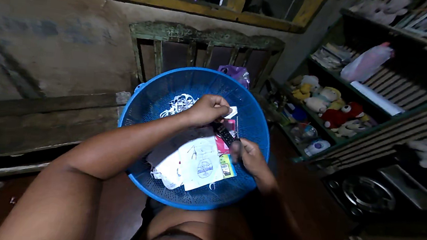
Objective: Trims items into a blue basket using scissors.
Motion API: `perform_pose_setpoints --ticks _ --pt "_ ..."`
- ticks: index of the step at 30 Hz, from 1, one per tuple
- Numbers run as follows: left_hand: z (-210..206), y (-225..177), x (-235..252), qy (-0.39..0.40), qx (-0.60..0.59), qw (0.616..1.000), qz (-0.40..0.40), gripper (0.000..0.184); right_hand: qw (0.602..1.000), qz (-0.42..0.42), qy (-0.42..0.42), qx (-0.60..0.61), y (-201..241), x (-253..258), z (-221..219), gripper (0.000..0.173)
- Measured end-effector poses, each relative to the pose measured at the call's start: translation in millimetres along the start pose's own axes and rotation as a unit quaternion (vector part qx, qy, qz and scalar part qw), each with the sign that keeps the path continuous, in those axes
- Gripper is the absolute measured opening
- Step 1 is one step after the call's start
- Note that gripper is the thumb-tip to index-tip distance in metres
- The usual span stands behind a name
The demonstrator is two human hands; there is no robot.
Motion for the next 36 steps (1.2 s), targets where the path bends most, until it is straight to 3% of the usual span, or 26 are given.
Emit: perform_pose_setpoints --ticks 11,26,36 --pt "-7.3 -6.5 -4.0 -0.01 0.085 0.995 -0.055 0.016 0.999 0.023 0.035 -0.025 0.4 -0.2 -6.8 0.036" --pt "-20.9 -3.2 -4.3 0.035 0.003 0.999 -0.039 0.017 0.999 0.012 0.007 -0.043 0.9 1.5 -7.1 0.035" --pt "-14.8 -18.2 -8.9 0.011 0.107 0.986 -0.129 0.027 0.997 0.015 -0.012 -0.072 3.5 1.1 -6.6 0.039"
Point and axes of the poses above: each hand's wrist, its own x-axis towards the middle knuckle, its own z-axis out of the back of the hand, y = z × x, the point moved 10 cm from there along x, towards the middle knuckle, and after that the axes turned 9 degrees about x, right-handed, at the moved point
